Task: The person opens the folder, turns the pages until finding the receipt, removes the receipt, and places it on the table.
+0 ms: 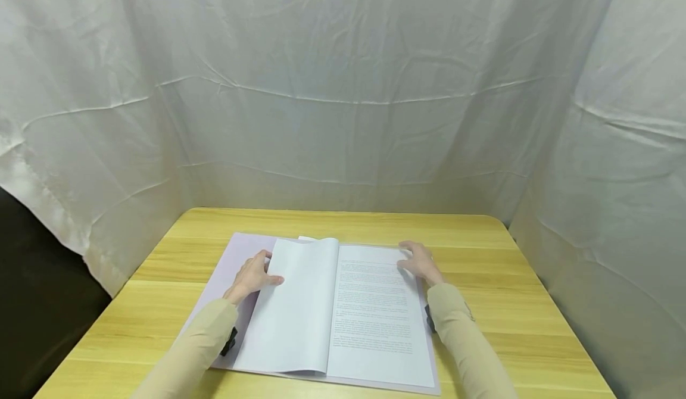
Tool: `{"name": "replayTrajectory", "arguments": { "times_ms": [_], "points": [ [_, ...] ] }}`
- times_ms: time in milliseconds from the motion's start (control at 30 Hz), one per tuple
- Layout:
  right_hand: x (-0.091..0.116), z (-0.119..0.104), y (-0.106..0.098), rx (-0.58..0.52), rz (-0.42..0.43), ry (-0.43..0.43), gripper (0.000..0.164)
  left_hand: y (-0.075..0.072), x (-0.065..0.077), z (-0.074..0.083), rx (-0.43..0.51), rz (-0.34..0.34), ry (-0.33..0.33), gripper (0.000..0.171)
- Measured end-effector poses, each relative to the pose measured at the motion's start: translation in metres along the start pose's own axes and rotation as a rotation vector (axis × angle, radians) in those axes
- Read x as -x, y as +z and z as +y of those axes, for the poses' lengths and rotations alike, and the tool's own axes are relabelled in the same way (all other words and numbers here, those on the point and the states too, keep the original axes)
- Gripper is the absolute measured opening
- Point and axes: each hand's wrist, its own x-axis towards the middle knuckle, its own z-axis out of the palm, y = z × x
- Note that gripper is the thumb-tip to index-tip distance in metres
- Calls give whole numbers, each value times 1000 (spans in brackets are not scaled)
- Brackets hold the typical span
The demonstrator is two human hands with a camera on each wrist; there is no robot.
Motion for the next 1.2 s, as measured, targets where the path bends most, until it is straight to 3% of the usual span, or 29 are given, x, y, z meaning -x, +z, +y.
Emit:
{"name": "replayTrajectory", "arguments": {
  "times_ms": [433,800,1200],
  "points": [
    [-1,1,-2,-34,3,-4,64,2,1,2,-60,20,7,79],
    [-3,1,-3,-43,8,2,62,4,0,-2,-97,23,35,75],
    [-5,-1,-2,-26,60,12,60,4,0,0,-113,14,21,74]
  ]
}}
